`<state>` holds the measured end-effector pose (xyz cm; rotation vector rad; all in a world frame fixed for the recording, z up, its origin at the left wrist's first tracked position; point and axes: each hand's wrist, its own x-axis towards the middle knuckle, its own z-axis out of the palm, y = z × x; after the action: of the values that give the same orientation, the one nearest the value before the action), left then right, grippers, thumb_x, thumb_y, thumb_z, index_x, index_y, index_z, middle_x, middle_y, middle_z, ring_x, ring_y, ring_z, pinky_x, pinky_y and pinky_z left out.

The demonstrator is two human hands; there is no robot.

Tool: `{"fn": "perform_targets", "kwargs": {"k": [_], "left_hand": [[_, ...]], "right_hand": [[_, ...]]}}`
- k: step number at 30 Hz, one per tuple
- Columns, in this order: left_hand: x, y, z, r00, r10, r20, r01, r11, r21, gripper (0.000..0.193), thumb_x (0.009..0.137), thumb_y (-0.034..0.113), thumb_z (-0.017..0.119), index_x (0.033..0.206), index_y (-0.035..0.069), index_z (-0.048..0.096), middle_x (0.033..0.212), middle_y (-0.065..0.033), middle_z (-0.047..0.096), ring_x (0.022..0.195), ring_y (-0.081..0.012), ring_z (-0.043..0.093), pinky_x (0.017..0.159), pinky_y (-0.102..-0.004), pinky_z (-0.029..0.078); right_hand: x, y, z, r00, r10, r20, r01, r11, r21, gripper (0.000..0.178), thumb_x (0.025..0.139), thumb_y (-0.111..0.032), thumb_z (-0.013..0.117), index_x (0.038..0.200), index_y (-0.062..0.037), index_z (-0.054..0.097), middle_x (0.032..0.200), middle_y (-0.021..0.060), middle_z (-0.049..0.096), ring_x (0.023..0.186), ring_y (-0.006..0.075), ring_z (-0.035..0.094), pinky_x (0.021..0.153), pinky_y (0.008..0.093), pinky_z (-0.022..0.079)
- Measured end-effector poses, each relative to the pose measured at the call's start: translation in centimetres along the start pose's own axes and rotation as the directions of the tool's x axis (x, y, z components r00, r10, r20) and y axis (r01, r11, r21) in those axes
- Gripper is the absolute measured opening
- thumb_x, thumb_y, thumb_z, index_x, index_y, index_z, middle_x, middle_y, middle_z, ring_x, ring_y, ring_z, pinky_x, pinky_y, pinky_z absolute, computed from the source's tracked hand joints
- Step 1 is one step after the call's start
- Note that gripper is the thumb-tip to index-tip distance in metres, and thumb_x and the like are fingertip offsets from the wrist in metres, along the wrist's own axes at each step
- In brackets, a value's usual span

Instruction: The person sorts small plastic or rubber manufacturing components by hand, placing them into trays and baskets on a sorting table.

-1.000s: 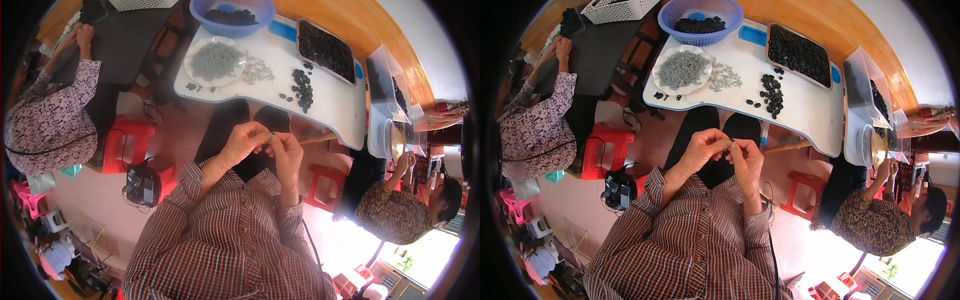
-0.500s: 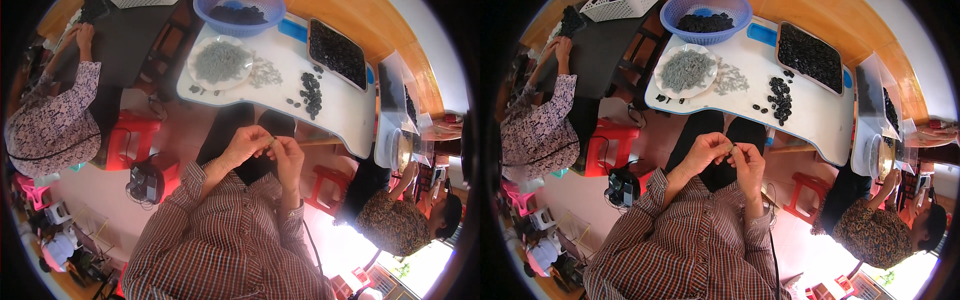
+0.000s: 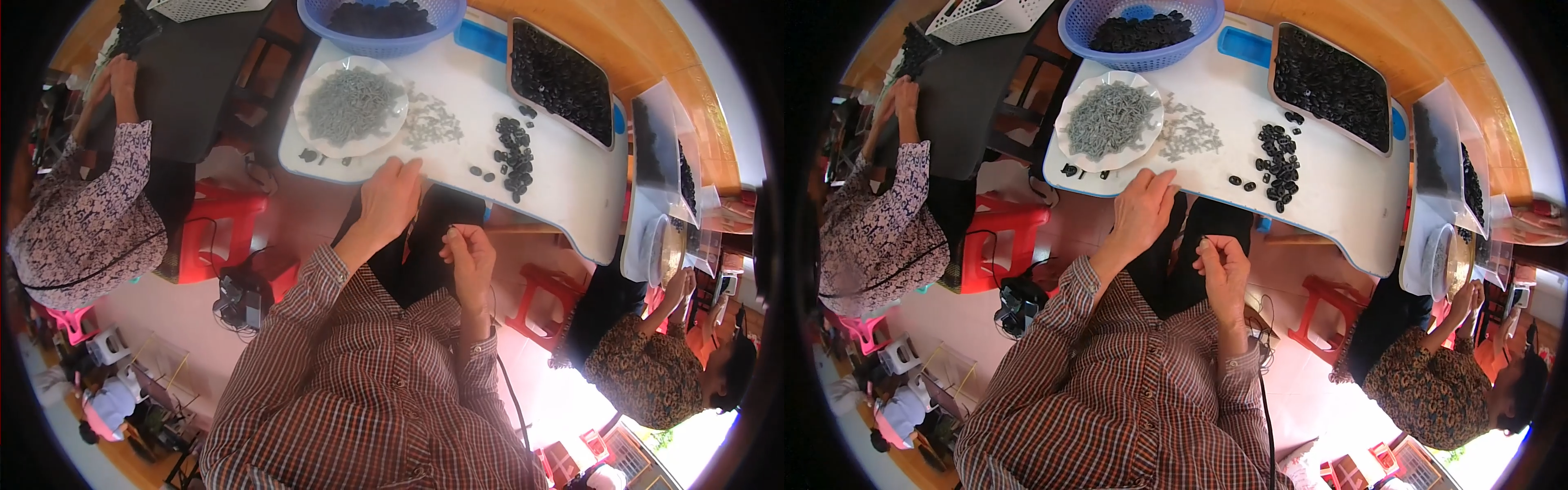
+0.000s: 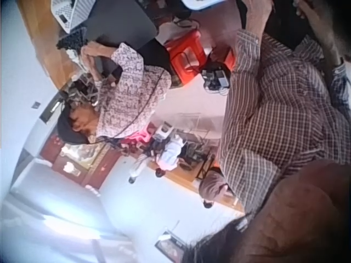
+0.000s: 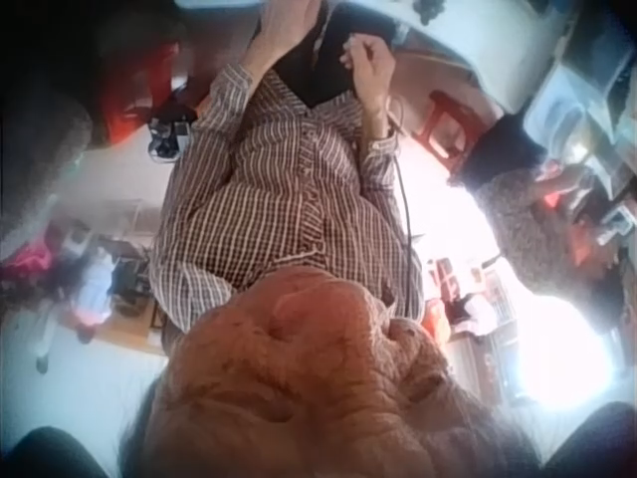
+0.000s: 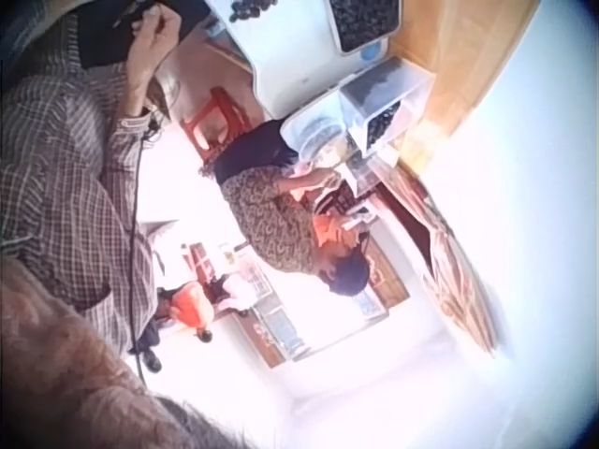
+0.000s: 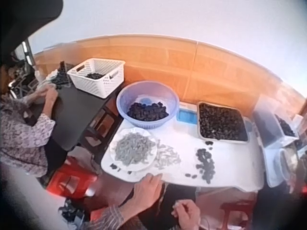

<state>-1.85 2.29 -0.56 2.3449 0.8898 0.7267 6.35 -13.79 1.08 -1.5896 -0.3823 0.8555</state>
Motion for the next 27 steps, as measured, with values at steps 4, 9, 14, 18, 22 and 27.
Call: {"fn": "perform_targets", "kwargs": {"k": [4, 9, 14, 18, 22, 27], "left_hand": [[2.0, -0.4, 1.1, 1.000, 0.013, 0.008, -0.014, 0.987, 0.158, 0.023, 0.084, 0.012, 0.064, 0.106, 0.007, 0.062, 0.079, -0.0107, 0.051, 0.071, -0.0295, 0.058, 0.059, -0.0400, 0.046], [1.8, -0.8, 1.0, 0.999, 0.053, 0.008, -0.054, 0.990, 0.129, 0.023, 0.083, 0.011, 0.066, 0.105, 0.009, 0.064, 0.078, -0.0084, 0.051, 0.071, -0.0272, 0.057, 0.059, -0.0379, 0.047], [0.9, -1.7, 0.6, 0.997, 0.028, -0.075, -0.023, 0.997, 0.071, 0.020, 0.081, 0.009, 0.067, 0.101, 0.009, 0.066, 0.078, -0.0071, 0.051, 0.071, -0.0256, 0.057, 0.059, -0.0367, 0.047], [1.4, -1.1, 0.5, 0.998, 0.021, -0.059, -0.012, 0.991, 0.134, 0.019, 0.079, 0.009, 0.068, 0.098, 0.010, 0.067, 0.078, -0.0064, 0.051, 0.071, -0.0244, 0.057, 0.059, -0.0367, 0.047], [1.7, -0.9, 1.2, 0.999, 0.036, -0.021, -0.031, 0.982, 0.184, 0.019, 0.078, 0.009, 0.069, 0.096, 0.009, 0.067, 0.077, -0.0064, 0.051, 0.071, -0.0244, 0.057, 0.059, -0.0369, 0.047], [1.0, -1.1, 0.8, 0.999, -0.008, -0.052, 0.011, 0.998, 0.056, 0.016, 0.078, 0.008, 0.069, 0.093, 0.009, 0.067, 0.081, -0.0067, 0.053, 0.072, -0.0251, 0.059, 0.061, -0.0369, 0.049]], "right_hand": [[0.5, 0.1, 0.0, 1.000, 0.029, -0.008, -0.029, 1.000, 0.001, 0.013, 0.092, -0.013, 0.060, 0.095, -0.0004, 0.062, 0.080, 0.0035, 0.063, 0.064, 0.0064, 0.055, 0.057, 0.0187, 0.043], [1.1, 0.4, -0.4, 0.999, 0.030, -0.034, -0.031, 0.999, -0.009, 0.013, 0.092, -0.013, 0.060, 0.094, -0.0005, 0.061, 0.080, 0.0033, 0.063, 0.064, 0.0066, 0.056, 0.057, 0.0192, 0.044], [1.3, 0.9, -0.5, 0.999, 0.019, -0.030, -0.018, 1.000, 0.007, 0.013, 0.092, -0.013, 0.061, 0.095, -0.0007, 0.061, 0.080, 0.0025, 0.063, 0.064, 0.0065, 0.057, 0.057, 0.0196, 0.046], [1.5, 1.0, -0.2, 1.000, 0.024, -0.013, -0.024, 1.000, 0.008, 0.012, 0.091, -0.013, 0.061, 0.095, -0.0010, 0.061, 0.080, 0.0021, 0.062, 0.064, 0.0062, 0.057, 0.057, 0.0196, 0.046], [1.4, 1.0, -0.2, 0.999, 0.047, -0.017, -0.047, 0.999, 0.012, 0.013, 0.091, -0.013, 0.061, 0.095, -0.0011, 0.061, 0.079, 0.0018, 0.062, 0.064, 0.0060, 0.057, 0.056, 0.0194, 0.045], [1.4, 1.2, -0.5, 0.998, 0.032, -0.047, -0.033, 0.999, -0.005, 0.013, 0.091, -0.014, 0.062, 0.095, -0.0012, 0.062, 0.080, 0.0017, 0.063, 0.064, 0.0060, 0.057, 0.056, 0.0194, 0.045]]}}
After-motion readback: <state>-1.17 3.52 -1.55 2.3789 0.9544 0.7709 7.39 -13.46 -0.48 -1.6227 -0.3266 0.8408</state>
